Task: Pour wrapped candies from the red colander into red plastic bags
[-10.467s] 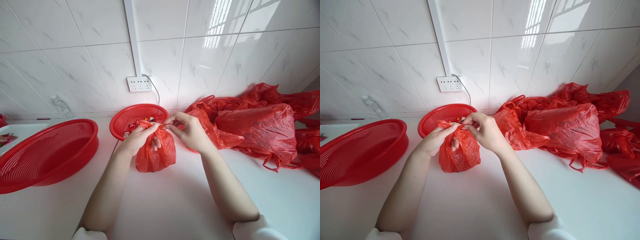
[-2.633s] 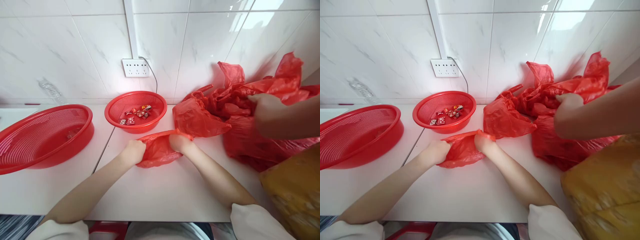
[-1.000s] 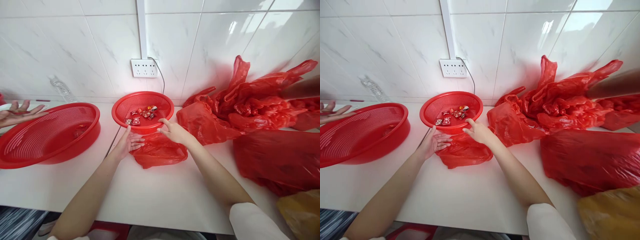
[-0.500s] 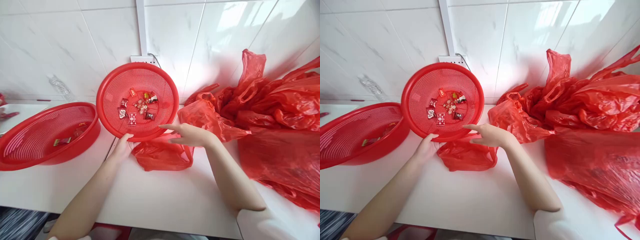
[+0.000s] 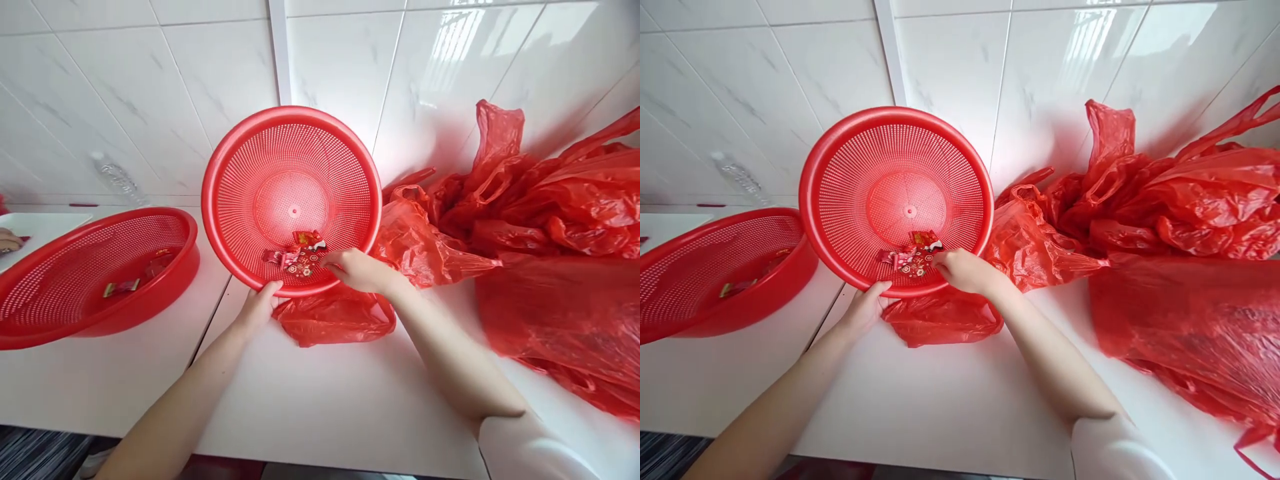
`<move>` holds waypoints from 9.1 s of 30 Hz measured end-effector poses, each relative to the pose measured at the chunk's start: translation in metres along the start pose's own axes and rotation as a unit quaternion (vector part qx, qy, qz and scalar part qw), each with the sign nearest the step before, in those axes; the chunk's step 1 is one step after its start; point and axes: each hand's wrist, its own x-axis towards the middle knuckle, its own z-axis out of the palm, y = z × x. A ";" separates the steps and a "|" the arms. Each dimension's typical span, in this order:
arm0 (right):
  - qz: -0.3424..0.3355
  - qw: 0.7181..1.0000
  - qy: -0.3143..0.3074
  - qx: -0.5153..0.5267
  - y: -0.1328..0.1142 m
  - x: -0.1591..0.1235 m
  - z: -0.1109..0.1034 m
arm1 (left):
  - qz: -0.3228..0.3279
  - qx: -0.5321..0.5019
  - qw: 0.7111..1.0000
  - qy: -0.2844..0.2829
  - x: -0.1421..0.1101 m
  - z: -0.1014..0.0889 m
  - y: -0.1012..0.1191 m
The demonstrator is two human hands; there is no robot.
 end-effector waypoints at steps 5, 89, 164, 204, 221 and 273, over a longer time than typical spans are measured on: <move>-0.058 0.996 0.002 0.066 0.007 0.009 0.020 | -0.011 0.003 0.999 -0.034 -0.002 -0.001 -0.010; 0.086 0.979 -0.134 0.124 -0.006 -0.017 -0.028 | 0.081 -0.095 0.991 -0.053 -0.001 0.011 -0.003; -0.013 0.992 0.055 0.111 -0.004 0.005 0.006 | 0.011 -0.094 0.992 -0.083 -0.010 0.018 -0.020; -0.023 0.989 0.135 0.051 -0.002 -0.001 -0.008 | 0.033 -0.069 0.995 -0.065 -0.007 0.008 0.002; 0.052 0.953 -0.014 0.299 0.020 0.018 0.043 | -0.002 -0.012 0.998 -0.063 -0.008 0.005 -0.007; 0.026 0.926 0.004 0.376 -0.011 -0.023 -0.046 | 0.053 -0.033 0.997 -0.053 0.001 -0.003 0.007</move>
